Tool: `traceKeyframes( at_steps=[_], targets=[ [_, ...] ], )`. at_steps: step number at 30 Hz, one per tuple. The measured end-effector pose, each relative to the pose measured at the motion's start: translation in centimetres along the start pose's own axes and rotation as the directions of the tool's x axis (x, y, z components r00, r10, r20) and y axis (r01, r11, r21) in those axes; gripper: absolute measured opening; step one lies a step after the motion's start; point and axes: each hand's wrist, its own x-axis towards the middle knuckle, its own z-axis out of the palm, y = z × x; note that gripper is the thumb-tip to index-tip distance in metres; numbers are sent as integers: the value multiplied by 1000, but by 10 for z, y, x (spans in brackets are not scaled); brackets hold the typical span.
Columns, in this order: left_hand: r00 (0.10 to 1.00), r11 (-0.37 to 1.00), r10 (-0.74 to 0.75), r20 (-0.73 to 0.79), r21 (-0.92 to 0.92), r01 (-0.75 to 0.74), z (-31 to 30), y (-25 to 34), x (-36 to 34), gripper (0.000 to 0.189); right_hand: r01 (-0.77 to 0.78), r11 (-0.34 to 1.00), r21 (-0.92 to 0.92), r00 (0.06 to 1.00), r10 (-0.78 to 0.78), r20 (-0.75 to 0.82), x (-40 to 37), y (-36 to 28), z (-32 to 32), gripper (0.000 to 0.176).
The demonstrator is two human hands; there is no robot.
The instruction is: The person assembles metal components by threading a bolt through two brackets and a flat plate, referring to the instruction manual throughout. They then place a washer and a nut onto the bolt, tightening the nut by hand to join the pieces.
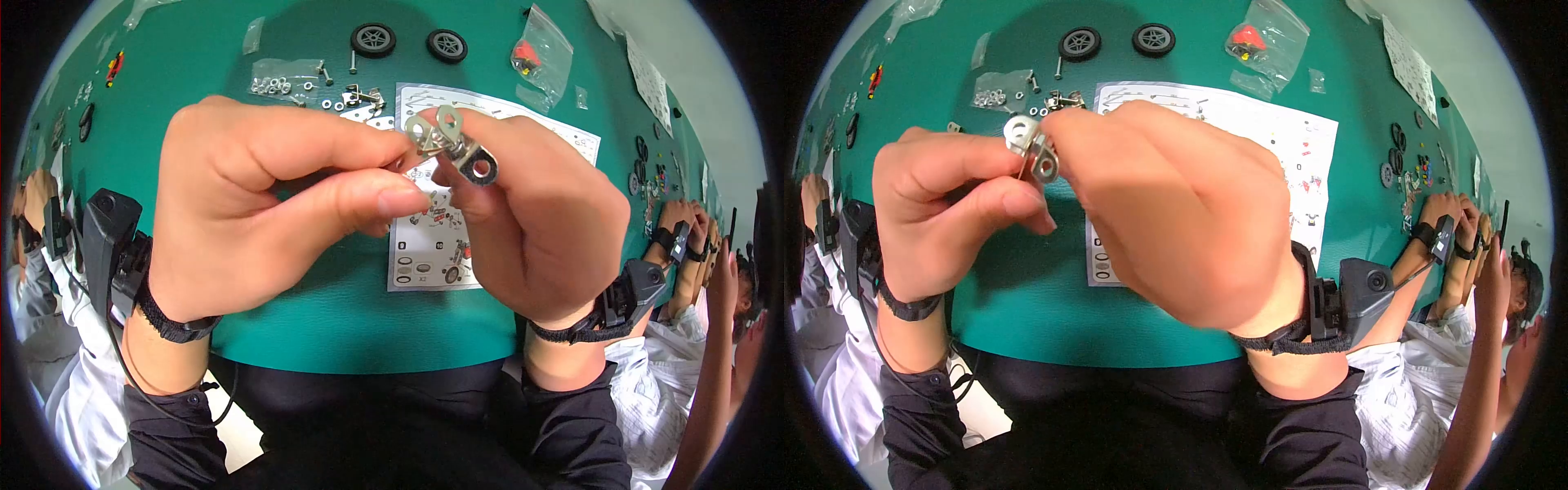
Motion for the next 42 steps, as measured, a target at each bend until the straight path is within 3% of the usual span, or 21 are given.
traceKeyframes(
  at_steps=[10,24,30,34,40,42],
  targets=[
    [972,936,-233,-28,-277,216,4,9,-1,11,30,999,24,999,-29,-46,0,1,1,17],
    [969,955,-244,29,-164,246,0,9,0,9,29,1000,12,999,-29,-23,0,-3,1,15],
    [987,982,-158,17,-102,158,-3,7,-2,9,-135,894,428,989,147,5,-2,-1,6,15],
    [996,995,-84,0,-57,84,-4,5,-1,9,-182,818,545,972,235,-27,-3,-5,12,15],
    [988,976,-151,-34,-162,144,-2,6,0,13,-281,612,740,921,389,28,-1,-8,17,13],
    [990,983,-143,-15,-118,140,-3,5,0,14,-305,555,774,905,422,53,-2,-8,18,12]
  ],
)
